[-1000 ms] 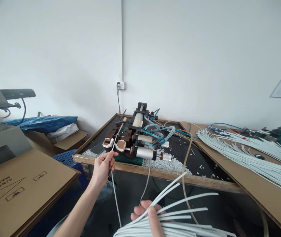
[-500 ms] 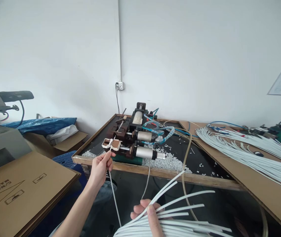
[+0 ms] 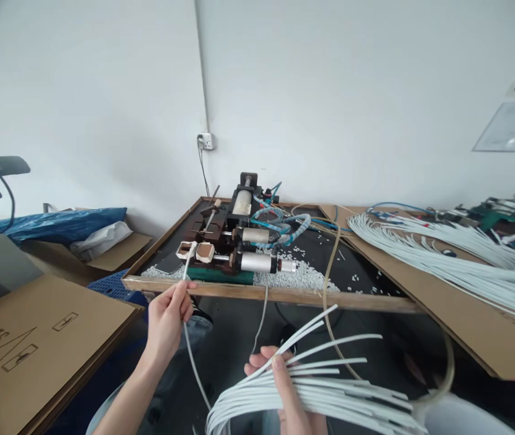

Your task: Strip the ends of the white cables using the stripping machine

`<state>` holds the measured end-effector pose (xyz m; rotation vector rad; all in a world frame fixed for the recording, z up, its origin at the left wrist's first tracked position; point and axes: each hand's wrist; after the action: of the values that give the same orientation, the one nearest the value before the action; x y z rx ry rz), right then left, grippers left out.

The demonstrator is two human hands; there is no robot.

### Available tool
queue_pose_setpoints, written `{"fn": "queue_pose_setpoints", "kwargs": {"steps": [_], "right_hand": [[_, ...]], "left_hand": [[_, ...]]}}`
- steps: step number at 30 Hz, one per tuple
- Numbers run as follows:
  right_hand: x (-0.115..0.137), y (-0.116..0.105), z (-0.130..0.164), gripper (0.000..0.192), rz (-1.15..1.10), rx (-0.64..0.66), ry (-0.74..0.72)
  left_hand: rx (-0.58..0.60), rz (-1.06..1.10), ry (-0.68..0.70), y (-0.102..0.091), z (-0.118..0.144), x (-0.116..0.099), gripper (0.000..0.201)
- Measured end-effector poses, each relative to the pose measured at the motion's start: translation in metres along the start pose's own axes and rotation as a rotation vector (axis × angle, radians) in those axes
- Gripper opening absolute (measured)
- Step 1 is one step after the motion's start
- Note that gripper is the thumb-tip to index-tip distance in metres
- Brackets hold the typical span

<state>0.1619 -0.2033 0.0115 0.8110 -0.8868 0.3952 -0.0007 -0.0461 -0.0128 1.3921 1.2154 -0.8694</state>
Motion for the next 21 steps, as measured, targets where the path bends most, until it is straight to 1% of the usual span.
{"fn": "queue_pose_setpoints", "kwargs": {"steps": [1,4,5,6,7,8,9,11,12,13,14,15,16,17,18,20,21], "right_hand": [[-0.001,-0.004,-0.001,0.042,-0.007,0.005,0.009],[-0.004,-0.017,-0.006,0.036,-0.046,0.019,0.048],[-0.005,-0.021,-0.008,0.033,-0.069,0.022,0.058],[-0.006,-0.024,-0.009,0.031,-0.086,0.027,0.067],[-0.006,-0.026,-0.010,0.029,-0.097,0.032,0.071],[-0.007,-0.027,-0.011,0.027,-0.100,0.035,0.073],[-0.007,-0.028,-0.011,0.025,-0.098,0.041,0.072],[-0.009,-0.028,-0.012,0.021,-0.088,0.059,0.068],[-0.009,-0.027,-0.012,0.020,-0.083,0.074,0.062],[-0.010,-0.025,-0.012,0.019,-0.079,0.090,0.055],[-0.011,-0.024,-0.013,0.019,-0.073,0.105,0.051],[-0.012,-0.022,-0.013,0.019,-0.065,0.116,0.052],[-0.012,-0.021,-0.013,0.020,-0.057,0.125,0.055],[-0.012,-0.019,-0.014,0.021,-0.054,0.134,0.060],[-0.011,-0.017,-0.014,0.022,-0.052,0.148,0.071],[-0.004,-0.014,-0.017,0.022,-0.059,0.178,0.095],[0.001,-0.013,-0.018,0.021,-0.065,0.194,0.107]], "left_hand": [[0.038,-0.136,0.050,-0.006,0.009,0.004,0.037],[0.225,-0.636,0.270,-0.026,0.035,0.022,0.028],[0.274,-0.751,0.334,-0.033,0.043,0.029,0.026],[0.316,-0.814,0.375,-0.040,0.051,0.036,0.030],[0.372,-0.827,0.377,-0.048,0.059,0.042,0.039],[0.467,-0.799,0.327,-0.054,0.067,0.047,0.047],[0.599,-0.740,0.231,-0.060,0.077,0.051,0.056],[0.895,-0.578,-0.028,-0.068,0.097,0.058,0.074],[1.016,-0.495,-0.158,-0.068,0.108,0.061,0.082],[1.086,-0.410,-0.270,-0.066,0.120,0.064,0.087],[1.083,-0.330,-0.359,-0.061,0.132,0.068,0.086],[1.040,-0.259,-0.423,-0.053,0.144,0.073,0.077],[0.911,-0.180,-0.475,-0.044,0.155,0.078,0.061],[0.749,-0.141,-0.513,-0.034,0.164,0.082,0.039],[0.681,-0.138,-0.523,-0.024,0.172,0.086,0.028],[0.586,-0.144,-0.521,-0.008,0.177,0.091,0.040],[0.563,-0.153,-0.509,-0.003,0.176,0.090,0.044]]}}
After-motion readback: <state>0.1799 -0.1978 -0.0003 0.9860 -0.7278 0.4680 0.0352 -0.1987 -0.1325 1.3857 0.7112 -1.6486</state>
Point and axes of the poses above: each hand's wrist, its own z-axis away from the middle knuckle, its own y-axis out of the palm, x = y × z, and after that the axes turned 2 degrees about -x, right-handed
